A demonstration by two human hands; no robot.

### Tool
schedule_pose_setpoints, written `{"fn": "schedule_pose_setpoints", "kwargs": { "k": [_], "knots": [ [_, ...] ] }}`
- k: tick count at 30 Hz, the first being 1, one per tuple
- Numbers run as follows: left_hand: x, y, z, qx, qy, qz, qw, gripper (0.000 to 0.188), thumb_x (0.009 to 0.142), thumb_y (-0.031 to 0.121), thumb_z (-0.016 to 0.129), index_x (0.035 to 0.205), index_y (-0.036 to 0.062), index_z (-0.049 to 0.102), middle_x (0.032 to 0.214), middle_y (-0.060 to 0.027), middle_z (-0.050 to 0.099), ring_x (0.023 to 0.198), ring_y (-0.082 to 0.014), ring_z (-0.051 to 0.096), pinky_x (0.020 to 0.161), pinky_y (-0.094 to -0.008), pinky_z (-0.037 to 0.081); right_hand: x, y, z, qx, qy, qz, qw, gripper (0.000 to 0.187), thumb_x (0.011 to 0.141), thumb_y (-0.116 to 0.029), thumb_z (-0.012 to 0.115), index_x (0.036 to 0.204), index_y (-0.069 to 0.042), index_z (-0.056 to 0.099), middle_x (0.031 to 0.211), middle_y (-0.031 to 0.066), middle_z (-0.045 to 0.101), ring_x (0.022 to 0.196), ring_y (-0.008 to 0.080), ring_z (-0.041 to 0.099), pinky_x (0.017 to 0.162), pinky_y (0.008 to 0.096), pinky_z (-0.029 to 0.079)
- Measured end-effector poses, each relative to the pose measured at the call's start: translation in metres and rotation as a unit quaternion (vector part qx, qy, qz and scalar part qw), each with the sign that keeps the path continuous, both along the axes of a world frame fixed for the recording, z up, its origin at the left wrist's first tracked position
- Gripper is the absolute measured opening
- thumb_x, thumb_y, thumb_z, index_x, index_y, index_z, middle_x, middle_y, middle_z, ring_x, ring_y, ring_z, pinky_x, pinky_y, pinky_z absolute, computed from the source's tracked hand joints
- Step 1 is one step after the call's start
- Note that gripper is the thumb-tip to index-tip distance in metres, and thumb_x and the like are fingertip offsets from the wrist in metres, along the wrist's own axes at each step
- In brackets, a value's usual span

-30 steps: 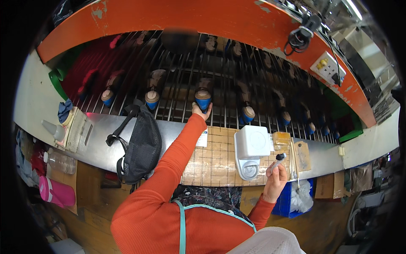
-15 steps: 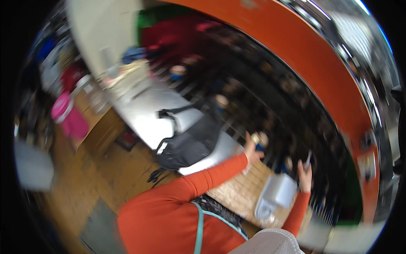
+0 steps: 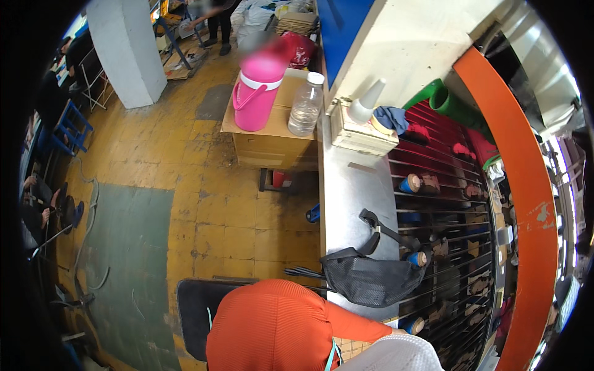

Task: The person applies glue to the sole and side edges of a blue and black shoe using a small brush. They repeatedly dip the brush into a white container and spread the adhesive along the shoe's perimeter.

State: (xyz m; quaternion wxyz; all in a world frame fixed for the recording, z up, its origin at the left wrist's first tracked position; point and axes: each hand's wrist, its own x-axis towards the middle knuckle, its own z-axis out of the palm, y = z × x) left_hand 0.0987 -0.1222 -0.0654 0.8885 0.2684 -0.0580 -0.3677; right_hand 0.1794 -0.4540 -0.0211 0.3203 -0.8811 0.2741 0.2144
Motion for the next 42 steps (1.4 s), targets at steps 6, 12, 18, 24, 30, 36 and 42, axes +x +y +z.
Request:
{"fn": "schedule_pose_setpoints", "kwargs": {
  "k": [6, 12, 18, 24, 30, 36, 42],
  "knots": [
    [0.011, -0.008, -0.015, -0.054, 0.014, -0.088, 0.995, 0.045, 0.082, 0.053, 0.068, 0.101, 0.0136, 0.063, 0.088, -0.0053, 0.067, 0.080, -0.0246, 0.067, 0.071, -0.0393, 0.049, -0.044, 0.025, 0.084, 0.332, -0.221, -0.126, 0.908, 0.047, 0.089, -0.039, 0.054, 0.120, -0.004, 0.060, 0.116, 0.0096, 0.065, 0.107, 0.0279, 0.060, 0.092, 0.0448, 0.046],
    [0.009, -0.015, -0.035, -0.170, 0.044, -0.175, 0.969, 0.045, 0.082, 0.042, 0.072, 0.113, 0.0117, 0.060, 0.105, -0.0075, 0.066, 0.093, -0.0305, 0.064, 0.084, -0.0478, 0.046, -0.127, 0.084, 0.093, 0.275, -0.431, -0.019, 0.859, 0.031, 0.085, -0.023, 0.060, 0.106, -0.001, 0.060, 0.103, 0.0102, 0.060, 0.096, 0.0244, 0.056, 0.089, 0.0399, 0.044],
    [-0.012, -0.011, -0.036, -0.288, 0.047, -0.218, 0.931, 0.052, 0.082, 0.031, 0.075, 0.126, 0.0099, 0.058, 0.121, -0.0097, 0.066, 0.106, -0.0364, 0.061, 0.097, -0.0563, 0.042, -0.180, 0.120, 0.052, 0.171, -0.428, 0.142, 0.876, 0.038, 0.081, -0.006, 0.072, 0.111, -0.001, 0.049, 0.097, 0.0066, 0.051, 0.086, 0.0193, 0.050, 0.080, 0.0326, 0.044],
    [-0.004, -0.016, -0.035, -0.224, 0.089, -0.231, 0.943, 0.036, 0.082, 0.011, 0.072, 0.115, 0.0020, 0.062, 0.111, -0.0144, 0.069, 0.102, -0.0342, 0.065, 0.094, -0.0552, 0.047, -0.229, 0.129, 0.062, 0.123, -0.449, 0.081, 0.881, 0.047, 0.085, -0.008, 0.071, 0.121, 0.001, 0.042, 0.103, 0.0111, 0.053, 0.089, 0.0221, 0.053, 0.079, 0.0330, 0.048],
    [-0.006, -0.004, -0.020, -0.151, -0.004, -0.108, 0.983, 0.032, 0.074, 0.006, 0.079, 0.102, -0.0018, 0.066, 0.104, -0.0159, 0.070, 0.095, -0.0305, 0.067, 0.090, -0.0494, 0.051, -0.267, 0.108, 0.051, 0.066, -0.501, 0.014, 0.863, 0.056, 0.090, -0.015, 0.067, 0.133, 0.002, 0.035, 0.111, 0.0168, 0.057, 0.093, 0.0269, 0.058, 0.081, 0.0358, 0.052],
    [-0.025, 0.024, 0.012, -0.170, -0.121, -0.022, 0.978, 0.050, 0.066, -0.001, 0.083, 0.114, 0.0026, 0.067, 0.111, -0.0107, 0.069, 0.101, -0.0244, 0.065, 0.096, -0.0415, 0.049, -0.372, 0.090, 0.026, -0.012, -0.506, -0.139, 0.851, 0.064, 0.094, -0.019, 0.062, 0.145, 0.001, 0.028, 0.122, 0.0198, 0.059, 0.099, 0.0315, 0.061, 0.084, 0.0379, 0.054],
    [-0.057, 0.054, 0.021, -0.112, -0.212, 0.067, 0.968, 0.072, 0.068, -0.001, 0.077, 0.133, 0.0073, 0.046, 0.128, -0.0093, 0.054, 0.113, -0.0225, 0.056, 0.102, -0.0381, 0.046, -0.443, 0.140, 0.013, -0.086, -0.465, -0.233, 0.850, 0.020, 0.097, -0.016, 0.058, 0.107, 0.002, 0.061, 0.094, 0.0034, 0.061, 0.086, 0.0113, 0.053, 0.080, 0.0252, 0.044]
  ]
}}
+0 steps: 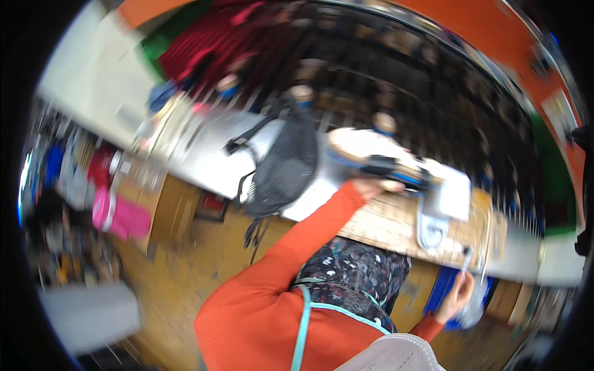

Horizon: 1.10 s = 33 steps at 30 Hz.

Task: The person applies glue to the sole and side edges of a blue and black shoe using a small brush. They repeatedly dip the brush into a white container and spread the adhesive along the shoe's perimeter.

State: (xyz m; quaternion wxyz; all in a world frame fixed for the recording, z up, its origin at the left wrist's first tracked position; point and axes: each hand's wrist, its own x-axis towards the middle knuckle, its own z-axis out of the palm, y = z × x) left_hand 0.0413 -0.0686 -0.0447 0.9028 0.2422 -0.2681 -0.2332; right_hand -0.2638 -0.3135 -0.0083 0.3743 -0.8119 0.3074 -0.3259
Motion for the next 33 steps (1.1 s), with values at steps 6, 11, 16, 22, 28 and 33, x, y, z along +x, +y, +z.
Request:
{"fn": "schedule_pose_setpoints", "kwargs": {
  "k": [6, 11, 16, 22, 28, 33],
  "knots": [
    [-0.051, 0.019, 0.022, 0.071, 0.100, 0.064, 0.990, 0.089, 0.064, 0.007, 0.084, 0.140, 0.0106, 0.038, 0.131, -0.0028, 0.046, 0.127, -0.0202, 0.042, 0.112, -0.0375, 0.031, -0.003, 0.034, 0.003, 0.058, 0.037, -0.042, 0.997, 0.011, 0.088, -0.007, 0.066, 0.095, 0.002, 0.068, 0.090, 0.0081, 0.066, 0.080, 0.0134, 0.060, 0.072, 0.0267, 0.048],
    [-0.041, 0.022, 0.083, 0.067, -0.126, 0.286, 0.948, 0.113, 0.051, 0.039, 0.095, 0.138, 0.0036, 0.033, 0.138, -0.0171, 0.047, 0.129, -0.0252, 0.045, 0.110, -0.0369, 0.036, 0.011, 0.035, 0.025, -0.044, 0.006, -0.008, 0.999, 0.010, 0.085, -0.004, 0.069, 0.093, 0.002, 0.070, 0.084, 0.0088, 0.066, 0.073, 0.0147, 0.062, 0.066, 0.0266, 0.049],
    [-0.057, 0.048, 0.108, 0.226, -0.246, 0.332, 0.882, 0.092, 0.082, 0.069, 0.049, 0.142, 0.0025, 0.032, 0.139, -0.0189, 0.042, 0.118, -0.0304, 0.052, 0.100, -0.0385, 0.044, 0.027, 0.033, 0.027, -0.104, 0.057, -0.011, 0.993, 0.009, 0.081, -0.011, 0.074, 0.090, -0.008, 0.073, 0.081, 0.0020, 0.065, 0.070, 0.0137, 0.059, 0.068, 0.0311, 0.040],
    [-0.048, 0.086, 0.093, 0.032, 0.192, -0.111, 0.975, 0.052, 0.100, 0.041, 0.037, 0.146, 0.0179, 0.038, 0.142, -0.0201, 0.045, 0.117, -0.0386, 0.056, 0.094, -0.0479, 0.052, 0.043, 0.034, 0.018, -0.282, 0.119, -0.019, 0.952, 0.010, 0.079, -0.019, 0.075, 0.089, -0.018, 0.073, 0.078, -0.0043, 0.060, 0.073, 0.0126, 0.054, 0.074, 0.0342, 0.027],
    [-0.049, 0.092, 0.066, 0.182, 0.140, 0.058, 0.972, 0.052, 0.099, 0.042, 0.036, 0.148, 0.0264, 0.036, 0.148, -0.0142, 0.039, 0.129, -0.0376, 0.046, 0.106, -0.0573, 0.037, 0.062, 0.032, 0.018, -0.367, 0.115, 0.009, 0.923, 0.011, 0.078, -0.018, 0.075, 0.088, -0.020, 0.073, 0.078, -0.0039, 0.059, 0.072, 0.0146, 0.052, 0.075, 0.0360, 0.028],
    [-0.041, 0.097, 0.061, 0.019, 0.018, -0.083, 0.996, 0.055, 0.101, 0.022, 0.029, 0.154, 0.0213, 0.017, 0.153, -0.0146, 0.029, 0.133, -0.0276, 0.044, 0.109, -0.0389, 0.039, 0.066, 0.029, 0.022, -0.430, 0.139, 0.035, 0.891, 0.008, 0.078, -0.020, 0.074, 0.086, -0.020, 0.072, 0.078, -0.0037, 0.057, 0.073, 0.0153, 0.051, 0.076, 0.0374, 0.029]
  ]
}}
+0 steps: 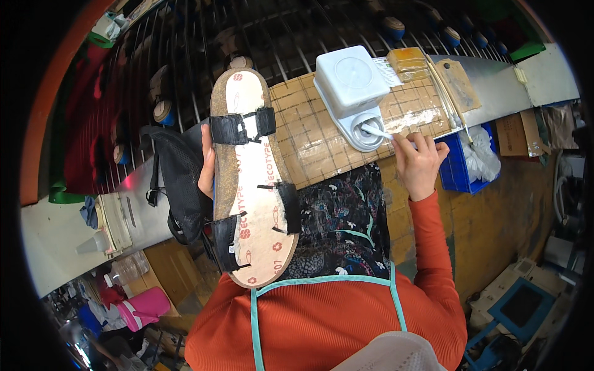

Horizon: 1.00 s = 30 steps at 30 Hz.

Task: The person applies glue to the sole and side edges of a blue and black shoe using a small brush. They repeatedly dip the brush into a white container and spread the adhesive along the shoe's perimeter.

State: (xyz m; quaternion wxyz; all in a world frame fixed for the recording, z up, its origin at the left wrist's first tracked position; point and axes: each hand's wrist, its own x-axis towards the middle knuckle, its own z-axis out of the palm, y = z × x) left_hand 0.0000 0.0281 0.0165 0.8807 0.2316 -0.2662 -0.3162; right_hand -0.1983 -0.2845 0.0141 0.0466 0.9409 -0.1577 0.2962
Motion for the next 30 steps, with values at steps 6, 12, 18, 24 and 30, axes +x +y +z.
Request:
{"fn": "schedule_pose_setpoints", "kwargs": {
  "k": [6, 12, 18, 24, 30],
  "knots": [
    [0.012, 0.007, -0.007, 0.004, -0.056, -0.013, 0.998, 0.053, 0.102, 0.019, 0.026, 0.154, 0.0197, 0.014, 0.155, -0.0090, 0.027, 0.134, -0.0242, 0.043, 0.110, -0.0352, 0.039, 0.008, -0.007, 0.001, -0.004, 0.001, 0.018, 1.000, 0.008, 0.078, -0.022, 0.074, 0.085, -0.021, 0.071, 0.079, -0.0045, 0.057, 0.075, 0.0158, 0.052, 0.075, 0.0388, 0.029],
    [-0.001, -0.004, -0.019, 0.036, -0.178, 0.167, 0.969, 0.053, 0.102, 0.014, 0.030, 0.153, 0.0084, 0.014, 0.156, -0.0112, 0.023, 0.134, -0.0249, 0.042, 0.109, -0.0350, 0.041, 0.001, -0.013, 0.005, 0.108, 0.059, 0.016, 0.992, 0.007, 0.081, -0.023, 0.072, 0.082, -0.016, 0.072, 0.071, -0.0001, 0.057, 0.066, 0.0193, 0.054, 0.079, 0.0417, 0.030],
    [-0.013, -0.013, -0.017, -0.020, -0.058, 0.181, 0.982, 0.049, 0.100, 0.010, 0.035, 0.147, 0.0023, 0.024, 0.156, -0.0173, 0.021, 0.135, -0.0298, 0.041, 0.108, -0.0385, 0.042, -0.010, -0.027, -0.010, 0.478, 0.029, 0.005, 0.878, 0.019, 0.090, -0.022, 0.064, 0.082, -0.006, 0.071, 0.061, 0.0076, 0.054, 0.052, 0.0103, 0.044, 0.059, 0.0279, 0.034],
    [-0.025, -0.054, -0.027, 0.189, -0.368, 0.517, 0.749, 0.032, 0.089, 0.012, 0.062, 0.118, 0.0080, 0.050, 0.134, -0.0248, 0.050, 0.124, -0.0421, 0.050, 0.104, -0.0502, 0.042, -0.018, -0.032, -0.022, 0.702, 0.041, 0.012, 0.711, 0.018, 0.090, -0.019, 0.066, 0.086, -0.002, 0.071, 0.067, 0.0012, 0.061, 0.060, 0.0066, 0.052, 0.053, 0.0232, 0.038],
    [-0.027, -0.079, -0.030, 0.200, -0.496, 0.576, 0.618, 0.033, 0.083, 0.015, 0.071, 0.113, 0.0140, 0.056, 0.123, -0.0210, 0.063, 0.118, -0.0417, 0.057, 0.102, -0.0532, 0.040, 0.005, 0.014, 0.029, 0.175, -0.124, 0.009, 0.977, 0.015, 0.075, -0.011, 0.079, 0.090, -0.011, 0.076, 0.079, 0.0020, 0.066, 0.074, 0.0153, 0.061, 0.072, 0.0274, 0.038]
  ]
}}
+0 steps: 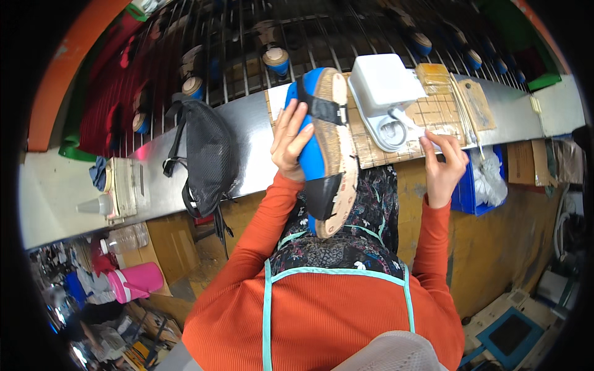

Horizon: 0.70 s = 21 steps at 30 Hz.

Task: The person applies glue to the sole and side edges of a blue and black shoe using a small brush. They repeatedly dip the brush into a white container and spread the adhesive along the shoe's perimeter.

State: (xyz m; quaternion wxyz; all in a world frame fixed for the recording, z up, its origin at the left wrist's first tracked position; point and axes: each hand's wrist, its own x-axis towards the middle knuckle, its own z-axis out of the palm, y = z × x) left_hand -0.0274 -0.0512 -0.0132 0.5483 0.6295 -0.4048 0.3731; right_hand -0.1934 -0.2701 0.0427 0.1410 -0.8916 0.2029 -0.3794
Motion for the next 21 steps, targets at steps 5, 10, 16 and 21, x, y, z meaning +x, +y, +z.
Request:
{"fn": "schedule_pose_setpoints", "kwargs": {
  "k": [5, 10, 16, 21],
  "knots": [
    [0.004, 0.001, 0.012, 0.004, -0.034, 0.004, 0.999, 0.041, 0.078, 0.018, 0.075, 0.114, 0.0161, 0.057, 0.126, -0.0196, 0.061, 0.120, -0.0416, 0.056, 0.103, -0.0554, 0.038, 0.015, 0.053, 0.037, 0.014, -0.148, 0.081, 0.986, 0.024, 0.074, -0.003, 0.079, 0.097, -0.009, 0.076, 0.090, 0.0028, 0.065, 0.075, 0.0109, 0.058, 0.074, 0.0254, 0.038],
    [0.000, 0.012, 0.014, 0.014, -0.032, 0.027, 0.999, 0.040, 0.077, 0.023, 0.075, 0.112, 0.0180, 0.058, 0.126, -0.0176, 0.062, 0.120, -0.0414, 0.056, 0.103, -0.0568, 0.037, 0.027, 0.090, 0.021, 0.215, -0.132, 0.187, 0.949, 0.021, 0.080, 0.001, 0.073, 0.100, -0.003, 0.074, 0.100, 0.0075, 0.058, 0.068, 0.0063, 0.052, 0.057, 0.0182, 0.043],
    [-0.003, 0.027, 0.017, 0.067, -0.062, 0.058, 0.994, 0.035, 0.080, 0.020, 0.071, 0.111, 0.0193, 0.056, 0.124, -0.0149, 0.063, 0.118, -0.0408, 0.057, 0.102, -0.0576, 0.039, 0.046, 0.097, 0.011, 0.206, -0.122, 0.180, 0.954, 0.019, 0.082, -0.001, 0.073, 0.101, -0.003, 0.074, 0.098, 0.0076, 0.056, 0.072, 0.0073, 0.053, 0.054, 0.0191, 0.044],
    [-0.005, 0.033, 0.022, 0.079, -0.069, 0.057, 0.993, 0.034, 0.081, 0.010, 0.069, 0.111, 0.0172, 0.055, 0.122, -0.0176, 0.063, 0.117, -0.0428, 0.058, 0.100, -0.0592, 0.040, 0.065, 0.088, 0.016, 0.163, -0.142, 0.161, 0.963, 0.020, 0.082, -0.003, 0.073, 0.101, -0.005, 0.075, 0.098, 0.0070, 0.056, 0.071, 0.0083, 0.052, 0.055, 0.0196, 0.042]
  ]
}}
